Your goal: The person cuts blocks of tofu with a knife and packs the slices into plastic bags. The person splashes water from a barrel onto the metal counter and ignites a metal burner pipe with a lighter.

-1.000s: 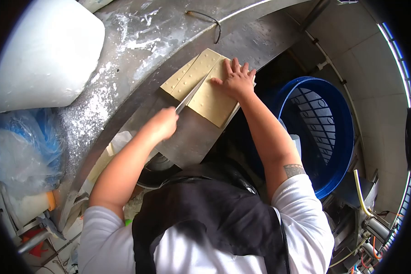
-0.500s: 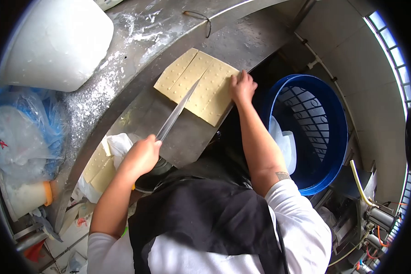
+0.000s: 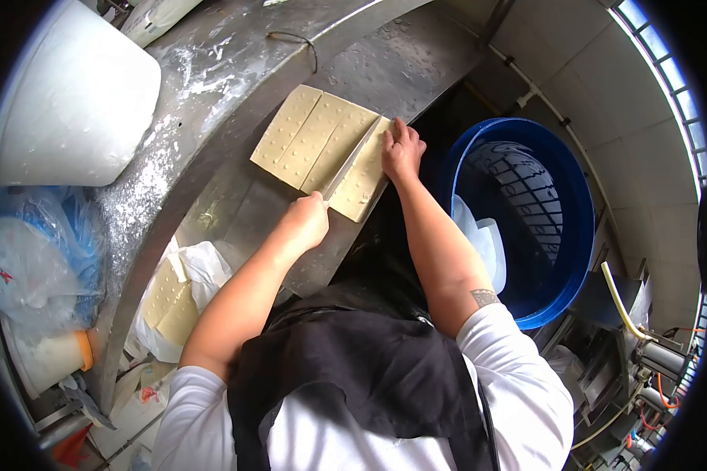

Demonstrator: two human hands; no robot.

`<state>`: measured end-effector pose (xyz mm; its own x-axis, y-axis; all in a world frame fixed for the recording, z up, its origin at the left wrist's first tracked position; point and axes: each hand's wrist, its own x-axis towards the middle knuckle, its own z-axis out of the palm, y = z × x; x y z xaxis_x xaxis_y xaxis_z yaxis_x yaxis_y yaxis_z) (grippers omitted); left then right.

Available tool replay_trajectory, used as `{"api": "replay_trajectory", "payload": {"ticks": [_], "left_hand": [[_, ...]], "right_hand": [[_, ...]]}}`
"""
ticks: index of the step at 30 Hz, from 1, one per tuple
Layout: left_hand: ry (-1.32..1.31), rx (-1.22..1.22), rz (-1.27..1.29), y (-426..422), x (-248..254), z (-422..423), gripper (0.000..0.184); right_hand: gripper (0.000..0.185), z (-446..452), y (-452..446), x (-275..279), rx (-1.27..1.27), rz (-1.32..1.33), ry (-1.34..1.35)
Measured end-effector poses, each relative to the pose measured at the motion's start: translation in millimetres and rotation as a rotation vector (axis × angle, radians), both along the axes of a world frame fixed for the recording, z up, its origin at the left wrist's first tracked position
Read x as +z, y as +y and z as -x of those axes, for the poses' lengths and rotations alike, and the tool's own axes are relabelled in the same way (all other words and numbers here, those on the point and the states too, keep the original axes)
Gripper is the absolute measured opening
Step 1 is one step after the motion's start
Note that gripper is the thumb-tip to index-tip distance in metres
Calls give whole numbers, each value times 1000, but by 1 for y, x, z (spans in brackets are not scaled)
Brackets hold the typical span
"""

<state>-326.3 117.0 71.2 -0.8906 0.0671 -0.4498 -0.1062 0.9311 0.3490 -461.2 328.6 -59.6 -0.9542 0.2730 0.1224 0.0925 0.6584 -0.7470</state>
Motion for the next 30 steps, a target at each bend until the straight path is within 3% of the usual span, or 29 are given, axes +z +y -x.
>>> {"api": "replay_trajectory", "payload": {"ticks": [5, 11, 14, 17, 19, 23, 25, 26, 27, 28, 30], "left_hand": [[-37, 38, 50, 5, 22, -2, 29], [-137, -56, 36, 24, -12, 44, 35], [-39, -112, 48, -4, -38, 11, 34], [-100, -3, 18, -45, 12, -73, 27], [-327, 33, 98, -78, 54, -118, 29], [-428, 47, 150, -134, 83, -172, 34], [-169, 179, -48, -141, 98, -186, 34], [-314, 502, -285, -137, 99, -181, 32], [-256, 661, -409, -138, 85, -175, 30], [-170, 740, -479, -140, 66, -164, 29], [-23, 900, -531, -140, 28, -127, 28]], "right_hand": [[47, 0, 1, -3, 11, 0, 16], [49, 0, 0, 0, 12, -24, 27], [50, -1, -1, 3, 1, -19, -25], [51, 2, -1, 2, -8, -23, -67], [52, 4, 0, -2, -15, -13, -69], [54, 7, 2, 6, -3, -3, -161], [52, 11, -1, 31, -18, -145, -274], [52, 17, -4, 33, 16, -214, -169], [51, 27, -6, 33, 47, -279, -63], [68, 42, -10, 41, 145, -249, -31], [74, 70, -29, 51, 315, -293, -81]]}}
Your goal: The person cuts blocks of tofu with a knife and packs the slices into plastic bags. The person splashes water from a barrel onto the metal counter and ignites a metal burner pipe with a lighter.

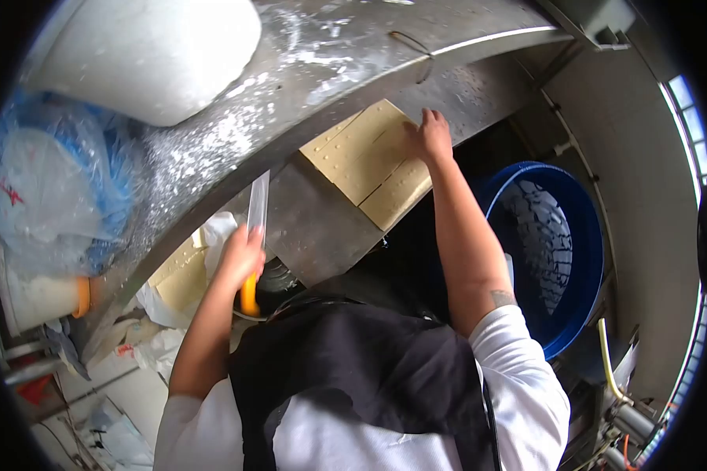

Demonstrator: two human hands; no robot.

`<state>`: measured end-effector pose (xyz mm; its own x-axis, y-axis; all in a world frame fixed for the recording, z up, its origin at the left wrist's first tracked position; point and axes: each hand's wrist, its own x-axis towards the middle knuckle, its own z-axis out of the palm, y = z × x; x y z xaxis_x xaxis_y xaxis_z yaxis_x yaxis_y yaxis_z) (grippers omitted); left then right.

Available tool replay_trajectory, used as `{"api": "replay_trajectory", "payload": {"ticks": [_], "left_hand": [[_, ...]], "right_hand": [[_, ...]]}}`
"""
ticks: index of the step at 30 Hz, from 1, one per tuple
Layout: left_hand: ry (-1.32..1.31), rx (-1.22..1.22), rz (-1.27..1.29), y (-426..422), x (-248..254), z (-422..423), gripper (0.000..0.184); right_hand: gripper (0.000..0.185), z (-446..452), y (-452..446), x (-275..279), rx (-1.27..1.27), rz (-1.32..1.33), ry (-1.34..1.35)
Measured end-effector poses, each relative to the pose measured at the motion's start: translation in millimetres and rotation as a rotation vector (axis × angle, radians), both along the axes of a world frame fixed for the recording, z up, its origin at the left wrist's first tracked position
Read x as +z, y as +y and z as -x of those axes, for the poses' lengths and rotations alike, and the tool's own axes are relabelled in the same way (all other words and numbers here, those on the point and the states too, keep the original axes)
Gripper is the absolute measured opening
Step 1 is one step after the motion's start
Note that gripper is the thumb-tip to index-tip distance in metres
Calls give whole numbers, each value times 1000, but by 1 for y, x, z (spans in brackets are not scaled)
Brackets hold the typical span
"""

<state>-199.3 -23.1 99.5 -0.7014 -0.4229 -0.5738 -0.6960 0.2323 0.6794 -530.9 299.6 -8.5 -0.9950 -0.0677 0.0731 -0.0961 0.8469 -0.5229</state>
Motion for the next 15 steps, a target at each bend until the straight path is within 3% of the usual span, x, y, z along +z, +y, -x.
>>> {"api": "replay_trajectory", "payload": {"ticks": [2, 3, 4, 5, 7, 9, 11, 13, 15], "left_hand": [[-5, 95, 186, -7, -43, 42, 33], [79, -38, 498, -27, -93, 57, 39], [162, -175, 807, -19, -87, 68, 48], [-12, -136, 604, -9, -81, 71, 66], [201, -217, 791, 15, -85, 56, 64], [312, -288, 792, 43, -65, 33, 61], [278, -481, 738, 62, -50, 5, 61], [110, -624, 636, 64, -74, -24, 68], [48, -662, 622, 64, -91, -41, 72]], "right_hand": [[94, 21, -18, 2, 205, -186, -263], [94, 22, -22, 6, 221, -198, -262], [96, 23, -24, 13, 289, -223, -348], [99, 26, -26, 19, 354, -249, -432], [100, 23, -28, 21, 314, -324, -404], [101, 26, -30, 20, 278, -386, -381], [93, 34, -20, 19, 416, -154, -470], [84, 35, -16, 24, 400, -42, -477], [79, 33, -16, 19, 359, 312, -361]]}}
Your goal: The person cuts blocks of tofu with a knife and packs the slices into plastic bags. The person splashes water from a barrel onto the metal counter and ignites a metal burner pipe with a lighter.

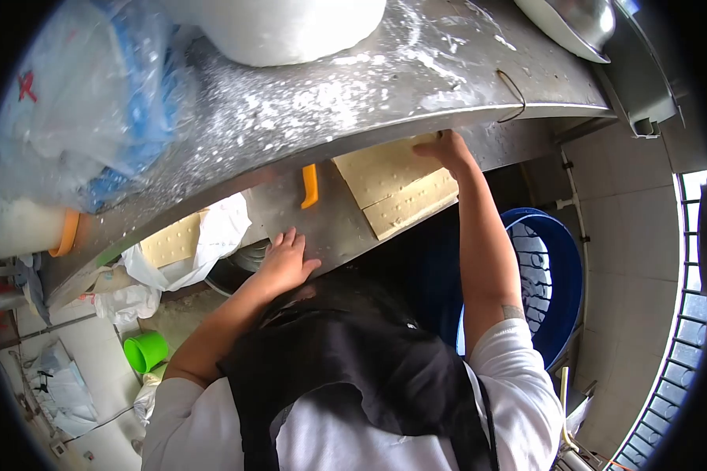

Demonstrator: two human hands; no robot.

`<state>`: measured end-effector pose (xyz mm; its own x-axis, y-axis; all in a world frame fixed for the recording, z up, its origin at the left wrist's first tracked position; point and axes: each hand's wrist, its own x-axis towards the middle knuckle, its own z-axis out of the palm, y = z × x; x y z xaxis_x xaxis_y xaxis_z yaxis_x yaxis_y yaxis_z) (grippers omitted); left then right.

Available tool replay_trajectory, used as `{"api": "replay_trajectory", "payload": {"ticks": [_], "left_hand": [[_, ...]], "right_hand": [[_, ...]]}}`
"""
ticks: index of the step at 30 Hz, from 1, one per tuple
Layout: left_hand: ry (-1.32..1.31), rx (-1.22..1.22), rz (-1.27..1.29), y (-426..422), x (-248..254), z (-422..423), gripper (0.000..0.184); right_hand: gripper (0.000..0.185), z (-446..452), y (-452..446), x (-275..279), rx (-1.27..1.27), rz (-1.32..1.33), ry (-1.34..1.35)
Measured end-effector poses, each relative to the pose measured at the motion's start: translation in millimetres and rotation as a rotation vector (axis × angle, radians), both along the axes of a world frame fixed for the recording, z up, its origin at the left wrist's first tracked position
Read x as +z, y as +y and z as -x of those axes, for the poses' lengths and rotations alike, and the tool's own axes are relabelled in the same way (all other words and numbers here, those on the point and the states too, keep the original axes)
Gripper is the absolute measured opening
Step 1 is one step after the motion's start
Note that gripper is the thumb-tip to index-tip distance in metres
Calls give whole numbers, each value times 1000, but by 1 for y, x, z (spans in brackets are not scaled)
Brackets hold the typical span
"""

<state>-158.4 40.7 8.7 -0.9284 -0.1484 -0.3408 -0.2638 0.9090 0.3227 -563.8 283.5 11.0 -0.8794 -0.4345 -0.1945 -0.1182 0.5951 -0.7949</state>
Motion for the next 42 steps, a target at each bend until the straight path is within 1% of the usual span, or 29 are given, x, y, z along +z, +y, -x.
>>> {"api": "replay_trajectory", "payload": {"ticks": [1, 5, 7, 8, 10, 11, 12, 14, 15, 16, 17, 18, 19, 20, 22, 23, 24, 25, 27, 28, 30, 32, 33, 34, 35, 36, 39, 41, 42], "left_hand": [[-71, -28, 8, 1, -4, -5, 76], [-74, -37, -7, -8, -13, -6, 80], [-11, -131, -31, -23, -19, -9, 82], [-4, -125, -36, -29, -19, -12, 82], [42, -119, -269, -41, -15, -9, 77], [24, -58, -373, -43, 4, -5, 70], [35, -52, -374, -43, 9, -2, 70], [18, 207, -800, -49, 17, -6, 74], [34, 298, -1034, -50, 26, -9, 80], [63, 391, -1266, -53, 39, -13, 86], [131, 468, -1391, -57, 48, -21, 91], [203, 538, -1518, -60, 57, -30, 97], [251, 589, -1707, -66, 73, -39, 86], [277, 609, -1704, -78, 89, -54, 86], [593, 541, -1816, -99, 125, -85, 66], [703, 558, -1737, -120, 122, -100, 51], [779, 634, -1697, -132, 145, -115, 51], [733, 729, -1624, -149, 154, -135, 51], [857, 725, -1211, -186, 143, -158, 51], [792, 802, -1166, -201, 143, -172, 53], [475, 1046, -964, -236, 151, -190, 59], [436, 1066, -749, -276, 110, -204, 67], [522, 970, -339, -291, 84, -207, 61], [526, 961, -342, -293, 87, -209, 61], [457, 884, -249, -294, 89, -212, 59], [387, 808, -160, -293, 94, -214, 57], [422, 751, -196, -294, 110, -210, 52], [423, 705, -205, -297, 108, -209, 51], [474, 689, -105, -295, 107, -210, 50]], "right_hand": [[69, -4, 0, 3, 32, 47, 22], [62, -50, 3, 60, 34, 142, 116], [57, -81, -5, 96, 22, 444, 85], [57, -99, -10, 115, 30, 439, 90], [57, -137, -27, 158, 18, 186, 324], [57, -160, -38, 177, 40, 102, 425], [57, -178, -44, 188, 49, 102, 435], [56, -215, -64, 203, 68, 3, 556], [54, -241, -75, 223, 68, 76, 451], [51, -252, -79, 223, 83, 204, 391], [48, -265, -82, 229, 99, 437, 198], [46, -274, -86, 235, 87, 552, 122], [48, -279, -85, 232, 64, 668, -13], [48, -289, -92, 226, 75, 837, -132], [47, -317, -115, 214, -11, 989, -287], [51, -324, -121, 196, -5, 985, -372], [47, -342, -139, 195, -34, 957, -410], [44, -354, -156, 185, -11, 892, -398], [38, -370, -198, 162, 57, 818, -394], [36, -377, -222, 152, 101, 806, -405], [39, -385, -271, 130, 119, 703, -510], [51, -389, -305, 83, 215, 437, -336], [55, -399, -311, 76, 287, 241, -15], [60, -408, -313, 68, 349, 36, 302], [66, -405, -314, 41, 346, 103, 346], [66, -409, -315, 43, 342, 98, 351], [70, -415, -315, 55, 287, 52, 360], [62, -393, -317, 65, 412, -58, 233], [56, -387, -316, 87, 380, -73, 121]]}}
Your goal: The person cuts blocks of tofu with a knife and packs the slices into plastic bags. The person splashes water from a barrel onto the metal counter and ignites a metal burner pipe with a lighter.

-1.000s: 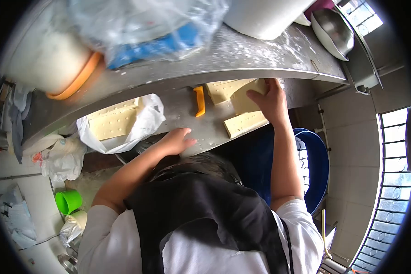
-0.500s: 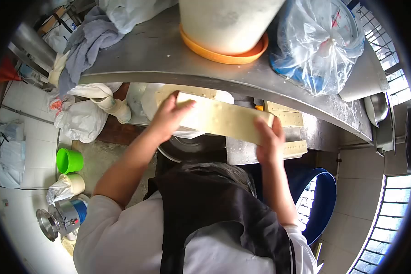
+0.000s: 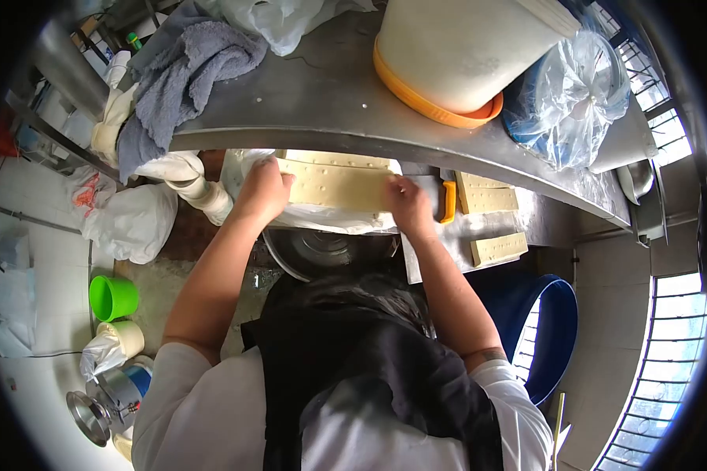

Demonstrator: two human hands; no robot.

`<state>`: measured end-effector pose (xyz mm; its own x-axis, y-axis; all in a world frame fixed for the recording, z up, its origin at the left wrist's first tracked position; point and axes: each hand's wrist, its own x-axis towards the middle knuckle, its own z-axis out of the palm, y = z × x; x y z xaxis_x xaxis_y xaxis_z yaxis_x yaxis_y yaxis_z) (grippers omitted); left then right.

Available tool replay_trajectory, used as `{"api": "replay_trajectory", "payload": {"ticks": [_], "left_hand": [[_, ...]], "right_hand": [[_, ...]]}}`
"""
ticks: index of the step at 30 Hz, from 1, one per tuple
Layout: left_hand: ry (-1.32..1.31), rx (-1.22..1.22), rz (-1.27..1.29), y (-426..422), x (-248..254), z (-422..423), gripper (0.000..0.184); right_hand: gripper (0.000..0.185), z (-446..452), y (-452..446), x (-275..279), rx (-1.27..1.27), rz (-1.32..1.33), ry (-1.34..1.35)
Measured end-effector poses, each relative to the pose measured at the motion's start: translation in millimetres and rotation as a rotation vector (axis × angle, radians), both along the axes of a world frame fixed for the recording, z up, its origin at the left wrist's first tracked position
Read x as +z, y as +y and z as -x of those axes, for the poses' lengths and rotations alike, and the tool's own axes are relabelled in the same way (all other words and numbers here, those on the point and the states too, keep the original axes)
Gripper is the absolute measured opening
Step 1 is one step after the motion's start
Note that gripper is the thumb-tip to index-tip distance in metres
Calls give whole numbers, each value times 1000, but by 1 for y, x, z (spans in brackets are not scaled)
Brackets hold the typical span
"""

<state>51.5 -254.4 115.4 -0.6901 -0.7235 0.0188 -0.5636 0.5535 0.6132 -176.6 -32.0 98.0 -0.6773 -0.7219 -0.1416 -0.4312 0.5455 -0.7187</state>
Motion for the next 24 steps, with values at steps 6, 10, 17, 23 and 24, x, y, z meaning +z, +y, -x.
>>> {"api": "replay_trajectory", "payload": {"ticks": [6, 10, 17, 23, 24], "left_hand": [[217, 89, 672, 17, 12, -28, 48], [558, 242, -246, -22, -34, -22, 54], [706, 305, -793, -37, 50, -5, 29], [745, 183, -723, -23, 52, 41, 38], [747, 182, -720, -19, 58, 43, 38]], "right_hand": [[56, 58, 1, -102, -481, 352, -998], [38, 87, 13, -54, -289, 259, -713], [30, 82, -29, 49, -340, 1037, -789], [39, 103, -57, 42, -66, 893, -880], [40, 100, -62, 49, 25, 1212, -1016]]}}
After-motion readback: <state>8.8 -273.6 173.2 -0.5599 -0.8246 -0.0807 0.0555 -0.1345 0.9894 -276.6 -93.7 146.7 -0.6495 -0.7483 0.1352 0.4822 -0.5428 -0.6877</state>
